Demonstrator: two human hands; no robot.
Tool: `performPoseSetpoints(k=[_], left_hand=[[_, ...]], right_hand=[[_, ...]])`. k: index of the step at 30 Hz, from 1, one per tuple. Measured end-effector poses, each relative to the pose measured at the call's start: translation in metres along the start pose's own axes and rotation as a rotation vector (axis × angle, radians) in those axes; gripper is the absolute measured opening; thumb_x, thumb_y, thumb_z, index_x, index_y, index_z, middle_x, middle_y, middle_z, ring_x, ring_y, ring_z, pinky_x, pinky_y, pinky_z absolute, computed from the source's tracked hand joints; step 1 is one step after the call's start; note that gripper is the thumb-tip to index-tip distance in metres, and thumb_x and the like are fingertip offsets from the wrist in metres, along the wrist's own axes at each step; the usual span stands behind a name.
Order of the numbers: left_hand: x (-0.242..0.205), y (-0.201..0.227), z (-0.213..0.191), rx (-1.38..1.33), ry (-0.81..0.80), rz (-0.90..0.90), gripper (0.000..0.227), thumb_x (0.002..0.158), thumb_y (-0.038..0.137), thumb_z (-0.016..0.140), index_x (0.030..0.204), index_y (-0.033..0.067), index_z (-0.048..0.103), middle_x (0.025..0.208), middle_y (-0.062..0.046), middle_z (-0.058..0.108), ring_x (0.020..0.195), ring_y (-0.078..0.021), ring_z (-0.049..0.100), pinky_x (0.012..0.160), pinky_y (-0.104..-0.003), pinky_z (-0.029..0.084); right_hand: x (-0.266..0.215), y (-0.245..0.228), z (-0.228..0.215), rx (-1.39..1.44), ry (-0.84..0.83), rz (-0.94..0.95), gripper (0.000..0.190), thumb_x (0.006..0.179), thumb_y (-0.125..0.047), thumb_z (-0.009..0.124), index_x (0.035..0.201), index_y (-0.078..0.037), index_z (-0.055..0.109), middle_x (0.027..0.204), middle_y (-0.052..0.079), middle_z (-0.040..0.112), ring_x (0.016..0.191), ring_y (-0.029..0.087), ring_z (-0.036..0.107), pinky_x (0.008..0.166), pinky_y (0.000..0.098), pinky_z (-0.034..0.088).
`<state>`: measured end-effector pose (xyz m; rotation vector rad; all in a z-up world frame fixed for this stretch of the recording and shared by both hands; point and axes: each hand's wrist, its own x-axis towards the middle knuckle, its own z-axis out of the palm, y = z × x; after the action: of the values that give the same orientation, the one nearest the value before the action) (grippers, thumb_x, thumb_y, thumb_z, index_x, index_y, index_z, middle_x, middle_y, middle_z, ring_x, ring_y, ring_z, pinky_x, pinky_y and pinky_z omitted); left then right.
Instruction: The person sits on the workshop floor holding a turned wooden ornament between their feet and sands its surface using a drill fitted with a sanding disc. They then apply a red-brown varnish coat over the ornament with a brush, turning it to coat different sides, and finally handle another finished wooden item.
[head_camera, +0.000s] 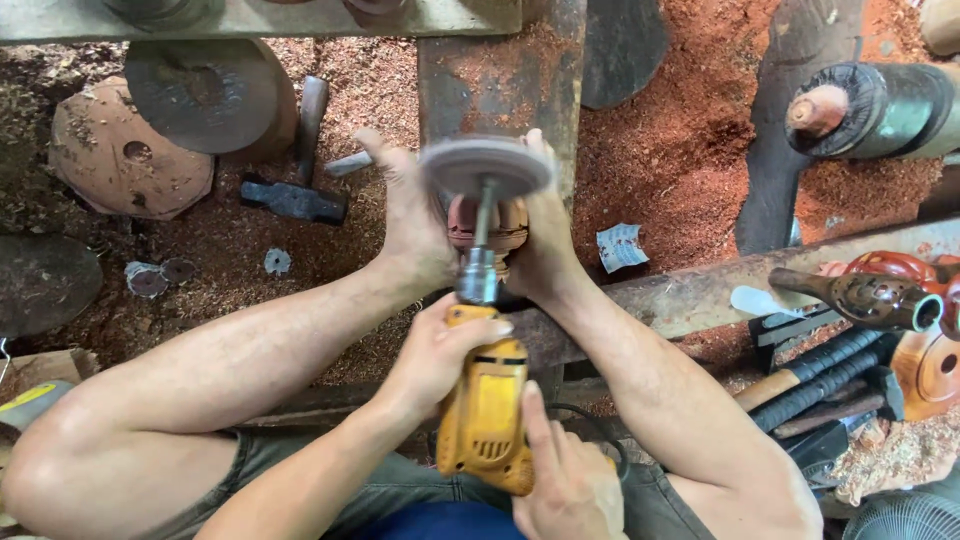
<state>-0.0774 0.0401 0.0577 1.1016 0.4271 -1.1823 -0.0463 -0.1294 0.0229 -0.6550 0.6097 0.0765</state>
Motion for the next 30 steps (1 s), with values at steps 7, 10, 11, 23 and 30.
performPoseSetpoints(k=[7, 10, 11, 23, 30], left_hand=[[-0.01, -0.006, -0.014, 0.065, -0.037, 0.029, 0.022, 0.085, 0.014, 0.072, 0.098, 0.0003, 0.061, 0.08, -0.005, 0.067, 0.07, -0.0114, 0.065, 0.065, -0.029, 0.057], [0.005, 0.008, -0.007, 0.04, -0.01, -0.054, 0.022, 0.081, 0.015, 0.072, 0.094, 0.0031, 0.058, 0.077, -0.006, 0.069, 0.068, -0.0146, 0.07, 0.064, -0.031, 0.061], [0.01, 0.007, -0.009, 0.053, -0.016, -0.023, 0.023, 0.082, 0.016, 0.073, 0.095, 0.0027, 0.059, 0.078, -0.006, 0.068, 0.067, -0.0139, 0.068, 0.063, -0.031, 0.059], [0.031, -0.016, -0.037, -0.015, -0.034, 0.075, 0.021, 0.083, 0.014, 0.068, 0.097, -0.0002, 0.064, 0.082, -0.01, 0.072, 0.069, -0.0171, 0.07, 0.066, -0.033, 0.059], [0.06, -0.033, -0.017, 0.004, -0.131, 0.112, 0.024, 0.083, 0.012, 0.074, 0.1, 0.0021, 0.06, 0.084, -0.005, 0.067, 0.073, -0.0131, 0.067, 0.069, -0.03, 0.058]], right_hand=[[0.001, -0.006, 0.011, -0.055, 0.025, -0.014, 0.046, 0.104, -0.054, 0.036, 0.12, -0.014, 0.051, 0.101, 0.012, 0.067, 0.076, 0.021, 0.071, 0.063, 0.0377, 0.061], [0.0, 0.001, 0.0, 0.066, 0.067, 0.045, 0.048, 0.108, -0.053, 0.037, 0.123, -0.009, 0.05, 0.104, 0.011, 0.066, 0.081, 0.021, 0.071, 0.068, 0.0386, 0.061], [0.0, 0.006, -0.007, 0.091, 0.015, 0.047, 0.049, 0.111, -0.052, 0.039, 0.126, -0.007, 0.052, 0.104, 0.012, 0.066, 0.083, 0.02, 0.07, 0.07, 0.0381, 0.061], [0.003, -0.003, 0.008, 0.105, 0.01, 0.001, 0.044, 0.109, -0.052, 0.041, 0.121, -0.011, 0.052, 0.109, 0.008, 0.063, 0.095, 0.018, 0.066, 0.081, 0.0359, 0.06], [-0.004, 0.014, -0.031, -0.141, -0.245, -0.145, 0.045, 0.108, -0.039, 0.051, 0.137, -0.004, 0.051, 0.114, 0.007, 0.064, 0.101, 0.017, 0.066, 0.09, 0.0376, 0.059]])
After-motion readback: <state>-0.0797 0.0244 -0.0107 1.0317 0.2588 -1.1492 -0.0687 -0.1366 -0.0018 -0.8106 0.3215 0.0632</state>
